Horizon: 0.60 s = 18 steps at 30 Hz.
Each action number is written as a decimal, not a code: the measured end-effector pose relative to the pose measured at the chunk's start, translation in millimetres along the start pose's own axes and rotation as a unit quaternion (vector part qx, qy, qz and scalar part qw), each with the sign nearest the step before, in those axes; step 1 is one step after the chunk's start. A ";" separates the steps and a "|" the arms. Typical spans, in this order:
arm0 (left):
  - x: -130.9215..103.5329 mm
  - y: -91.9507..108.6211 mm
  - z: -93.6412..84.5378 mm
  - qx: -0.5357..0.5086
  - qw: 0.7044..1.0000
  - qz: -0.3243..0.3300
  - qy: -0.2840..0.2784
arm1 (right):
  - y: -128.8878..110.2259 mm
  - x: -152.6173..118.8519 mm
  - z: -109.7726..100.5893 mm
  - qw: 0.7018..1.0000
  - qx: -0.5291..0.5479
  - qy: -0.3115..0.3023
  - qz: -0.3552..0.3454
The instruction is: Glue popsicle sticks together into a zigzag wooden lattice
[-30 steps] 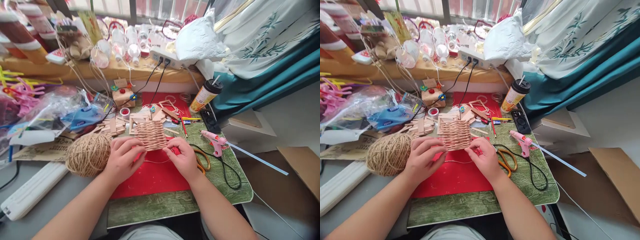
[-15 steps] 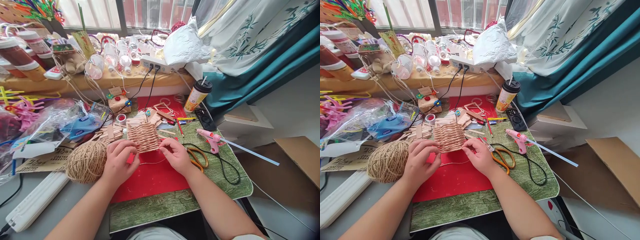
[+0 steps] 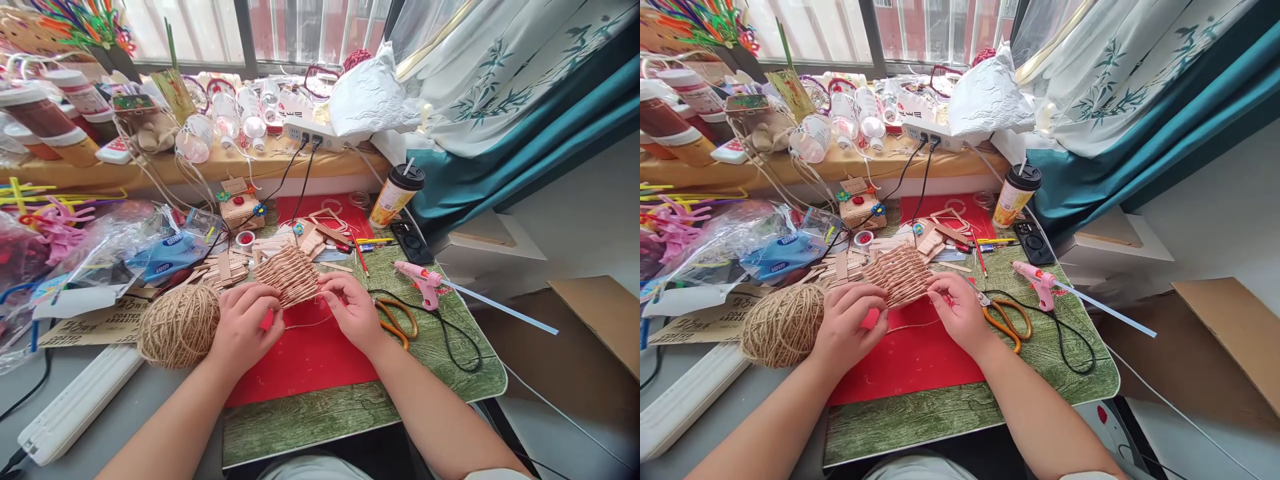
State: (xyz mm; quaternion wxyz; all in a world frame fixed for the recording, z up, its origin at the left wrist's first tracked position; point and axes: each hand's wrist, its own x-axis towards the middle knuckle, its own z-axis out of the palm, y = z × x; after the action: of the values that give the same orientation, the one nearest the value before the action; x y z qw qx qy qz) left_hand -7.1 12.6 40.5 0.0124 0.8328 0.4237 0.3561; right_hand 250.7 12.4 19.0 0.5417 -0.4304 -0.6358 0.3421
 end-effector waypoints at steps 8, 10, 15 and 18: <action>-0.2 -0.9 0.6 0.001 1.000 0.011 -0.007 | -1.5 -2.9 0.5 0.999 -0.031 -0.015 -0.007; -0.6 -1.9 1.8 0.005 1.000 0.013 -0.007 | -1.4 -3.7 1.0 1.000 -0.024 -0.016 -0.011; -0.9 -3.5 3.6 0.006 1.000 0.007 -0.006 | 0.8 -4.5 0.8 1.000 -0.014 -0.009 -0.005; -1.0 -3.4 3.7 0.002 1.000 0.000 -0.002 | 2.8 -5.2 -0.3 1.000 -0.008 -0.009 0.001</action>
State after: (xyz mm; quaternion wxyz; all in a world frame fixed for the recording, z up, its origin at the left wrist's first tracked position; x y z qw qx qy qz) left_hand -7.6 15.1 36.1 0.0119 0.8333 0.4246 0.3538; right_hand 251.7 8.7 14.5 0.5320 -0.4323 -0.6432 0.3411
